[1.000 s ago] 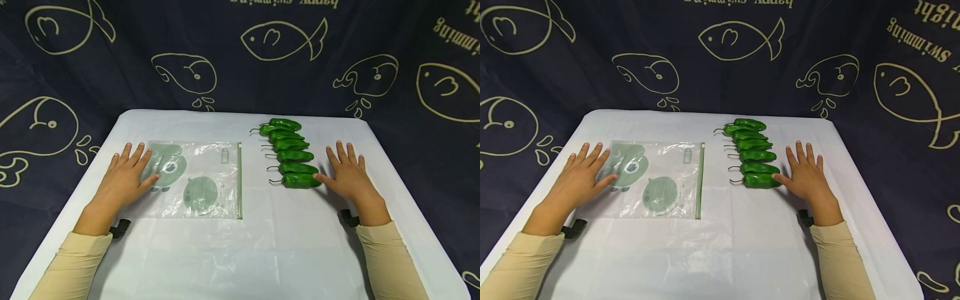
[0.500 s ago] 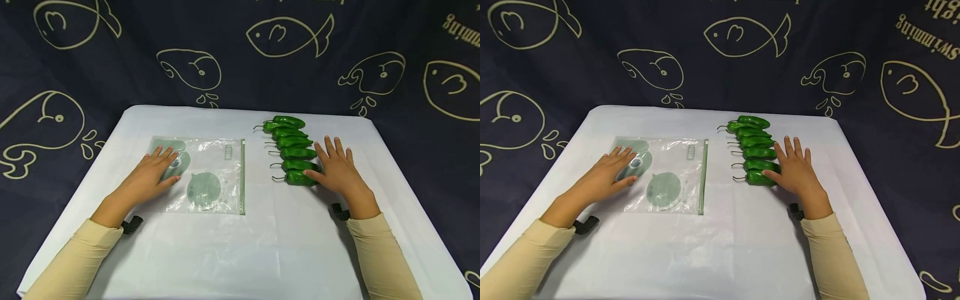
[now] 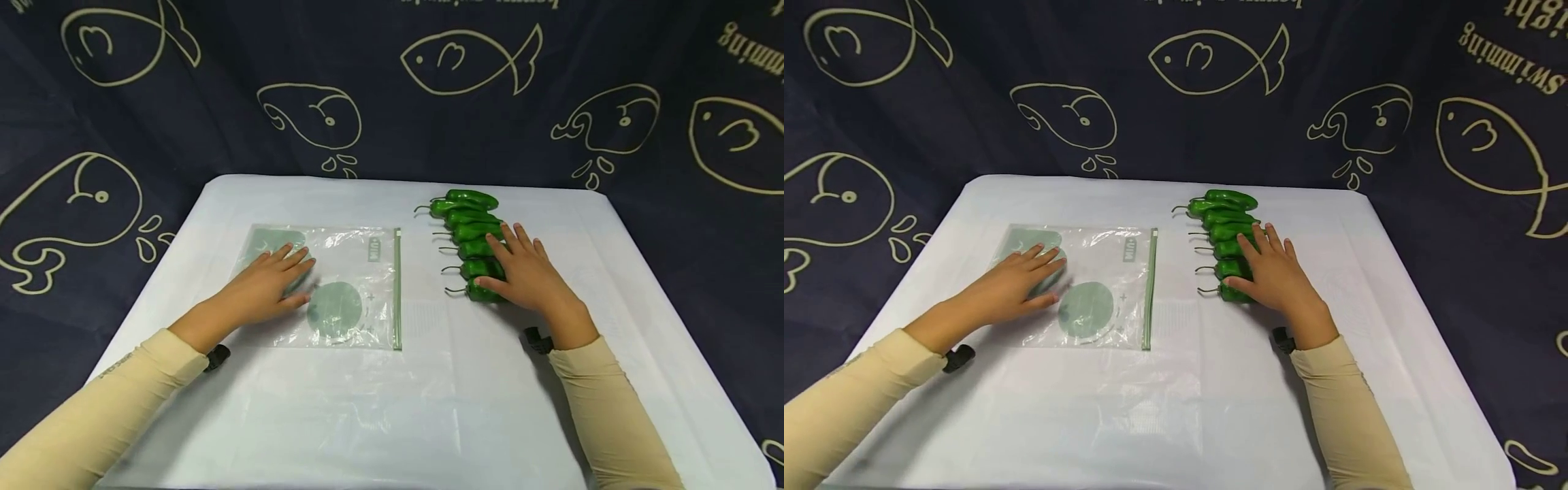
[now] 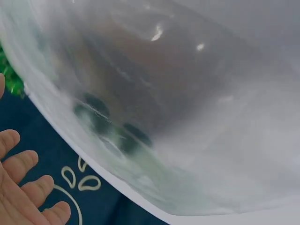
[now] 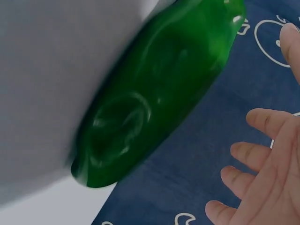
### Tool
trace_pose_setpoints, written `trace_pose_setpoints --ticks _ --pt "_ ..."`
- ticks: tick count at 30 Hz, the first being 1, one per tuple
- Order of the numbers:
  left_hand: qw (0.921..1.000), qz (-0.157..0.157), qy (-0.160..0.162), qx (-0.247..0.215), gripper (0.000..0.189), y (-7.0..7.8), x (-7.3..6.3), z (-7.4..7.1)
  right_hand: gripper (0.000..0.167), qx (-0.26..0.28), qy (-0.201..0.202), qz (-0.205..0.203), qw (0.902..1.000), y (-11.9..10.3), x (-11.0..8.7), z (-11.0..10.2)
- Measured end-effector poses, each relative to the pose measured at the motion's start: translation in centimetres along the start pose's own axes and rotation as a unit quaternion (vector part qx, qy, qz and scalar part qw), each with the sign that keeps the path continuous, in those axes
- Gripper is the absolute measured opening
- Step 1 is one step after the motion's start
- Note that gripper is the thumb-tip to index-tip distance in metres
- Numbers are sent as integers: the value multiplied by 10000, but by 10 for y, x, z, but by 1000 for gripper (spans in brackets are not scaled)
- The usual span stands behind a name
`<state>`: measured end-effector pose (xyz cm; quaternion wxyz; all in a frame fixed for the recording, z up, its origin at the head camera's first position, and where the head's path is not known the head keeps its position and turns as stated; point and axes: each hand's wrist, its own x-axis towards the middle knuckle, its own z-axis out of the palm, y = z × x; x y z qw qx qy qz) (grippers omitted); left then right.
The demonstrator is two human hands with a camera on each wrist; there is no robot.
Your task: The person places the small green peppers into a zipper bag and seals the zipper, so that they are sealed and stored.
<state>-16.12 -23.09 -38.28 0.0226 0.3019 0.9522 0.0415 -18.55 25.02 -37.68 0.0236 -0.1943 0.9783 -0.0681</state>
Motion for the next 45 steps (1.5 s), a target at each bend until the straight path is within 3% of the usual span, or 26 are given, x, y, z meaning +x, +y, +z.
trace_pose_setpoints --ticks 10,15,24,35,45 --pt "9985 529 -124 98 75 23 29 -4 92 126 -10 -261 9996 -12 8 3" --pt "9974 667 -249 -95 74 40 47 -1 91 189 6 -318 9993 -16 11 6" --pt "9959 542 -350 -632 75 64 80 -1 88 181 108 -524 9984 -29 16 10" --pt "9913 532 -564 -1062 78 84 106 5 87 164 80 -740 9971 -43 25 14" --pt "9947 126 -835 -592 81 99 129 20 85 177 -4 -902 9958 -51 30 20"
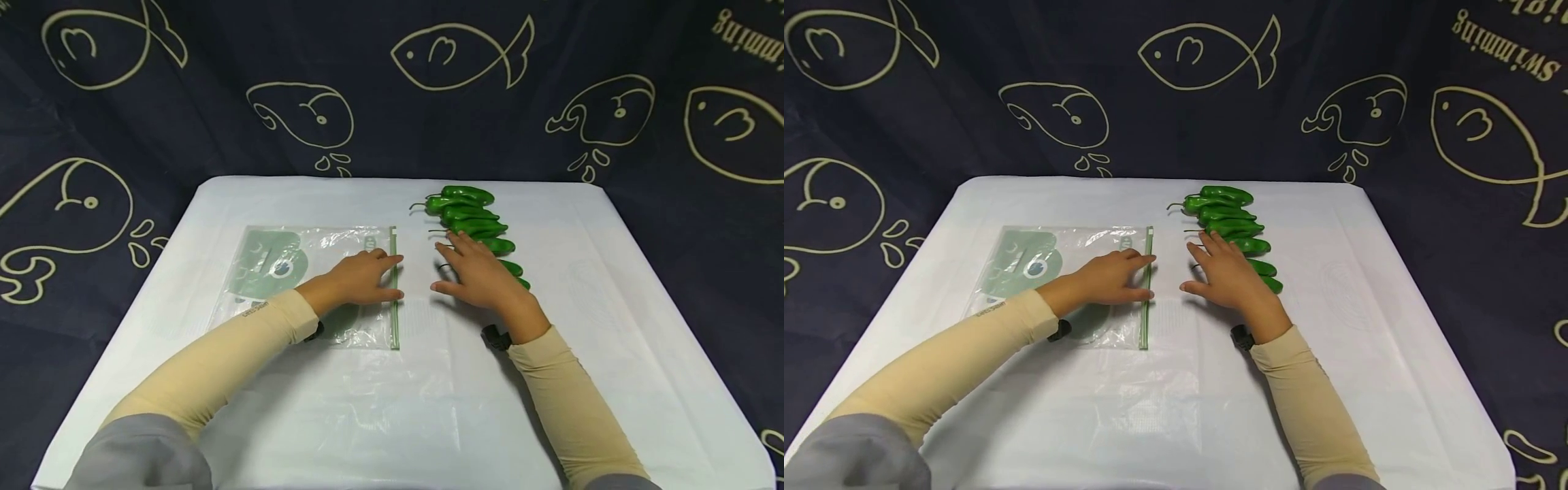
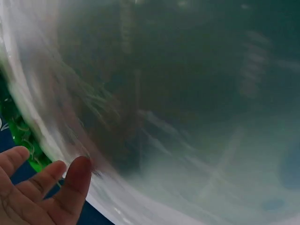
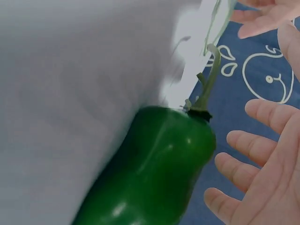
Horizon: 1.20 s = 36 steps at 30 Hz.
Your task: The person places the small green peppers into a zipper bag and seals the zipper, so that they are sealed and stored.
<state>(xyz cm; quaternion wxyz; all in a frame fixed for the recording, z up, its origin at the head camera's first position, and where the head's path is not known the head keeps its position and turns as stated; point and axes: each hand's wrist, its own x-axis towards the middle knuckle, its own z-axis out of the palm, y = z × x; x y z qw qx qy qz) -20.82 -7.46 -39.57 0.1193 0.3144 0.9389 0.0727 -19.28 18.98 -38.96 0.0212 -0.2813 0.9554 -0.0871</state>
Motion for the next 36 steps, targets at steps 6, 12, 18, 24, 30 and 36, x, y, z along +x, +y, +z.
trace_pose_setpoints --ticks 6,12,18,24,30,36 --pt "9989 -274 -60 363 81 5 4 9 84 13 -56 -89 9999 -5 3 3" --pt "9988 -324 -131 346 72 3 1 11 83 6 -58 -185 9998 -9 5 5" --pt "9997 -51 -126 216 62 -6 -2 9 81 126 14 -261 9996 -14 8 5" --pt "9994 80 -130 321 67 -11 -4 10 82 504 -170 -242 9983 -24 14 5" --pt "9982 124 -430 390 80 -10 -10 9 82 968 -385 -377 9938 -37 22 7" --pt "9982 97 -536 240 84 -8 -12 9 83 1450 -727 -275 9864 -45 30 11"
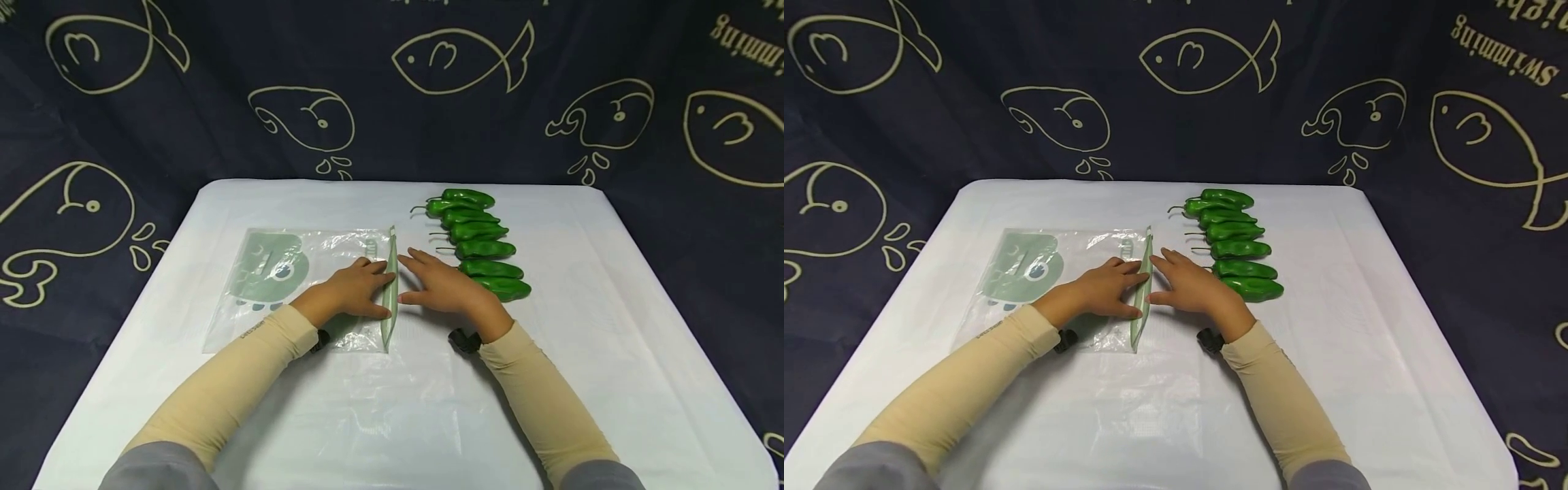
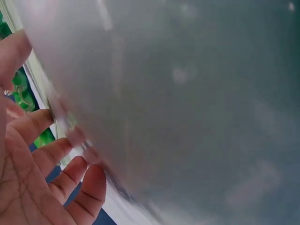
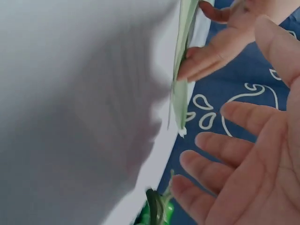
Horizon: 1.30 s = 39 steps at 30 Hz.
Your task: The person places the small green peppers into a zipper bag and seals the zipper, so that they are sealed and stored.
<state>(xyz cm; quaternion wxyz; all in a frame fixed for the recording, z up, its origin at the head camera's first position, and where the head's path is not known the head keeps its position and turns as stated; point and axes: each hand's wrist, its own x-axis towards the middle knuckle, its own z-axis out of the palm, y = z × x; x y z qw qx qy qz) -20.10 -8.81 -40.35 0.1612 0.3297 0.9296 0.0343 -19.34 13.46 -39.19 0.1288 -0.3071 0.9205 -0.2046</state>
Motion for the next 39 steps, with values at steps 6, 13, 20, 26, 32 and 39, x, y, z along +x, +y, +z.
trace_pose_setpoints --ticks 6,13,20,26,32,39 --pt "9999 -17 7 -156 84 1 -2 0 83 211 -472 86 9986 3 15 6" --pt "9997 5 34 -231 86 2 -2 1 86 189 -669 277 9972 11 28 9" --pt "9997 -33 94 -242 87 1 -1 2 90 46 -931 445 9946 6 31 9" --pt "9993 -73 107 -358 87 -2 -3 0 94 -261 -1053 546 9926 0 33 12" --pt "9978 -102 133 -636 85 -2 -6 3 96 -519 -1159 603 9901 -1 35 15" --pt "9950 -130 79 -983 83 7 -11 4 96 -647 -1245 587 9884 -2 34 11"
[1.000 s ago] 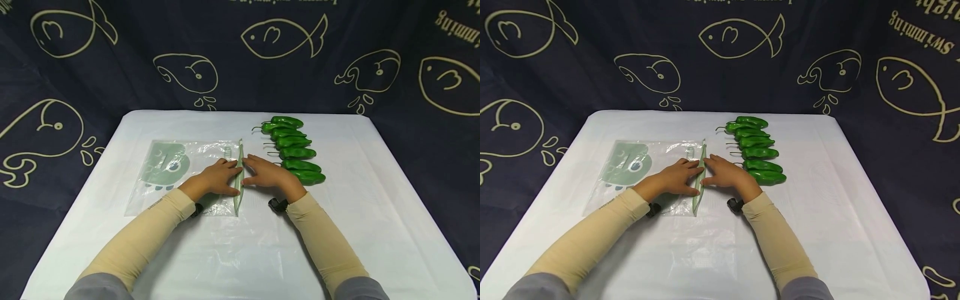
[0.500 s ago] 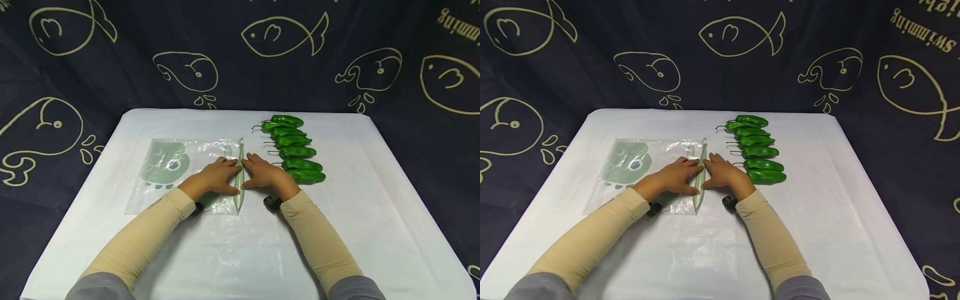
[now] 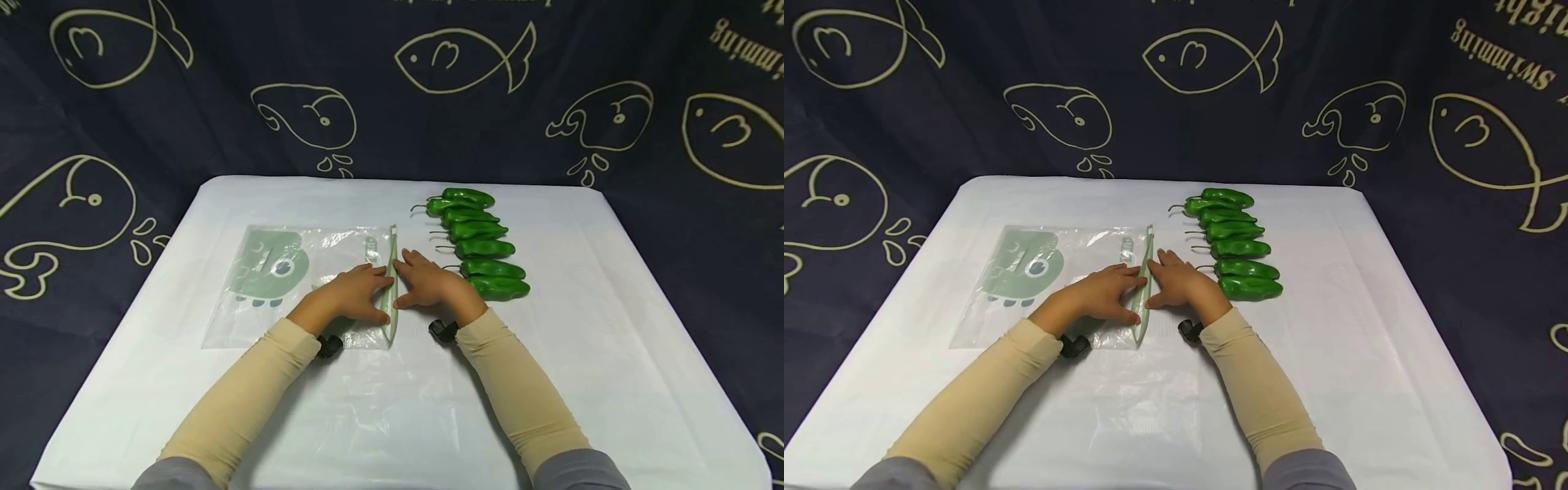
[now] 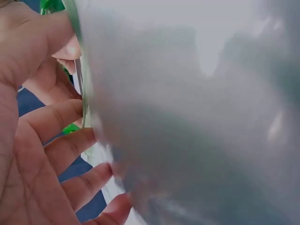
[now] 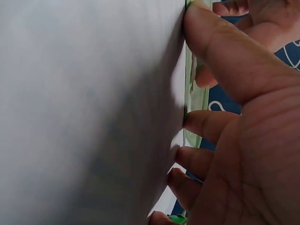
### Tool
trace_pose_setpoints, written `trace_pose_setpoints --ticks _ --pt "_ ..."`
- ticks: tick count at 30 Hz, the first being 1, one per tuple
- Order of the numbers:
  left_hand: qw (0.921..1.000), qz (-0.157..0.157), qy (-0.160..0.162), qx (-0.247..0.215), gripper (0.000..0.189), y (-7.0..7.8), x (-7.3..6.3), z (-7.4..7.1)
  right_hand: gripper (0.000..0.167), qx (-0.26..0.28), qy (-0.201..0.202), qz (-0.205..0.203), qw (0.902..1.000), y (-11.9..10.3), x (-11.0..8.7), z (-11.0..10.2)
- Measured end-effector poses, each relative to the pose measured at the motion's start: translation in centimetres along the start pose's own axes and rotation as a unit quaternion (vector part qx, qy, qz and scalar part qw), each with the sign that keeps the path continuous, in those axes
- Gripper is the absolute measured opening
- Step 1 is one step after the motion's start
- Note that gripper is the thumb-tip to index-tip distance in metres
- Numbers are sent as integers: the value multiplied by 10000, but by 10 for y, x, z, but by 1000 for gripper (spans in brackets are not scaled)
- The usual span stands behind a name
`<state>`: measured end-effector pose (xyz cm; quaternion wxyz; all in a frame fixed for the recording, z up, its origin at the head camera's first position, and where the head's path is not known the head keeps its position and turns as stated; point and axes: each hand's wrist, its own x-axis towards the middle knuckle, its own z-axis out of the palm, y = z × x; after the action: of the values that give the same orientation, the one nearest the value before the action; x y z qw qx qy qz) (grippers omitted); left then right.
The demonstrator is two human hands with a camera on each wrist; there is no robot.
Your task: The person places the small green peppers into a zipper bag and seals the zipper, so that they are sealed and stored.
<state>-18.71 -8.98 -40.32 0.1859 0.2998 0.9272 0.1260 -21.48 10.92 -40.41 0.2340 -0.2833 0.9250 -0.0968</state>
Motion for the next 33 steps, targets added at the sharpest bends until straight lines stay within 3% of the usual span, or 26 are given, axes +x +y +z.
trace_pose_setpoints --ticks 8,12,17,23,27,33 --pt "9996 -59 201 -205 79 2 -3 4 96 47 -10 4 10000 -1 1 -3" --pt "9979 20 457 -454 77 -1 -3 7 97 84 15 33 10000 -1 2 -2" --pt "9910 118 928 -959 79 -2 -7 9 96 115 -34 119 9999 -1 4 -1" --pt "9777 -43 1591 -1367 74 0 -14 12 97 146 -105 181 9997 -2 4 -2" --pt "9575 -89 1893 -2174 67 1 -17 17 97 164 -108 222 9996 -2 3 -2" --pt "9079 -161 2298 -3501 62 4 -19 27 97 188 -103 252 9995 -2 2 -1"
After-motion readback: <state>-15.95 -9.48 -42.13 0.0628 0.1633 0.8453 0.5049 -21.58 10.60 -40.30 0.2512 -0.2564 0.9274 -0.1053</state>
